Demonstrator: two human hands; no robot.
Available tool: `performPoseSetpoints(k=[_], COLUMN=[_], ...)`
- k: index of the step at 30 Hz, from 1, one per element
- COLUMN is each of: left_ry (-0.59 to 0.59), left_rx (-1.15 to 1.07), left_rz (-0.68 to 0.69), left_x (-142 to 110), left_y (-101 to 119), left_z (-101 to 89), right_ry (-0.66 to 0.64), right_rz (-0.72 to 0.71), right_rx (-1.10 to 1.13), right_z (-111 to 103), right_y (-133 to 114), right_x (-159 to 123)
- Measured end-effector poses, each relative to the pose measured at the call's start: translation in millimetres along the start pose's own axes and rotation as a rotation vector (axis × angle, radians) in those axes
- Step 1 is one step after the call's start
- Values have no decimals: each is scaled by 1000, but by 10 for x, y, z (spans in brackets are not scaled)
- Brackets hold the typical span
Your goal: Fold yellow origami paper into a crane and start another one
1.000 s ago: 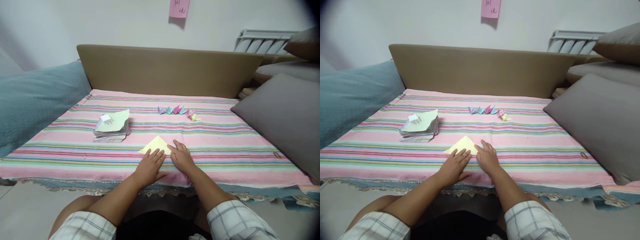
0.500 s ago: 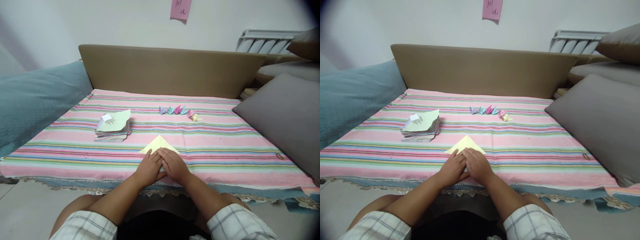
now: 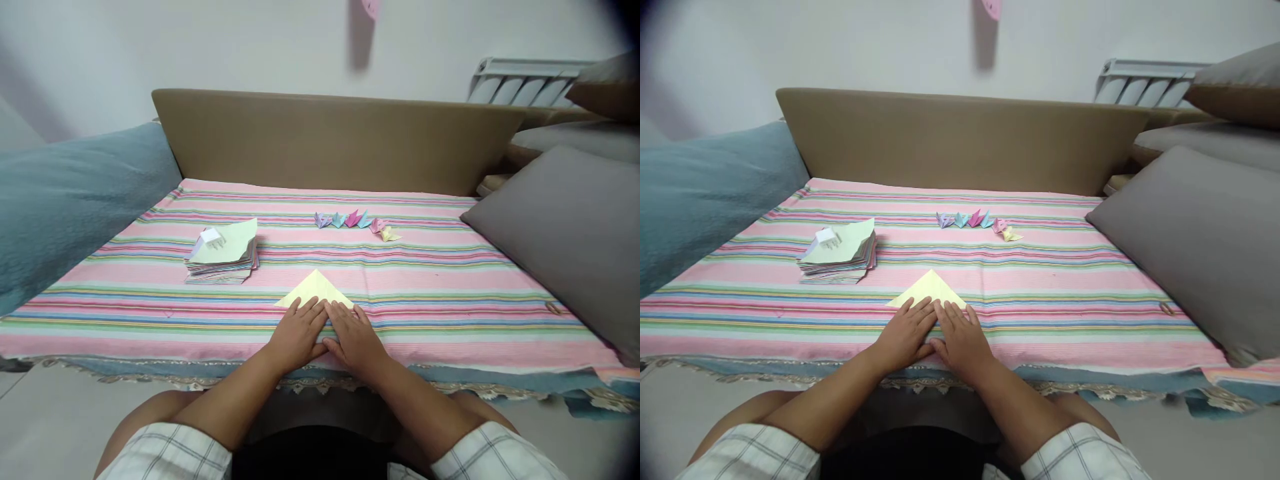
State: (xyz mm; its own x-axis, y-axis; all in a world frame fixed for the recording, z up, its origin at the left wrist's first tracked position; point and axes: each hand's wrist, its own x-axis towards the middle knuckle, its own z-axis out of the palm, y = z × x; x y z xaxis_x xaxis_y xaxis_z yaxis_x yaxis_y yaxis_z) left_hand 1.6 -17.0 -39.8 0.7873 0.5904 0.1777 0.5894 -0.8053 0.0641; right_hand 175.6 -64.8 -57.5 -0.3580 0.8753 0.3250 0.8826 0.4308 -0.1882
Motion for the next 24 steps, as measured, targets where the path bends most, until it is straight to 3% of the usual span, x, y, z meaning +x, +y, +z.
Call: performPoseSetpoints(k=[10,15,19,24], left_ry=[13,19,23,1], left_rx=[30,32,30,31], left_rz=[0,7,8,7], left_x=[4,5,6,6], left_y=[-16,-21,-28,-27], left_z=[32,32,37,30], right_ry=[-46,-78,41,136], right_rz=[241,423,567,500], right_rx=[-15,-8,205,324], right_z=[-237,-382,-351,-204], right_y=[74,276,489,580], right_x=[3,-9,-28,2])
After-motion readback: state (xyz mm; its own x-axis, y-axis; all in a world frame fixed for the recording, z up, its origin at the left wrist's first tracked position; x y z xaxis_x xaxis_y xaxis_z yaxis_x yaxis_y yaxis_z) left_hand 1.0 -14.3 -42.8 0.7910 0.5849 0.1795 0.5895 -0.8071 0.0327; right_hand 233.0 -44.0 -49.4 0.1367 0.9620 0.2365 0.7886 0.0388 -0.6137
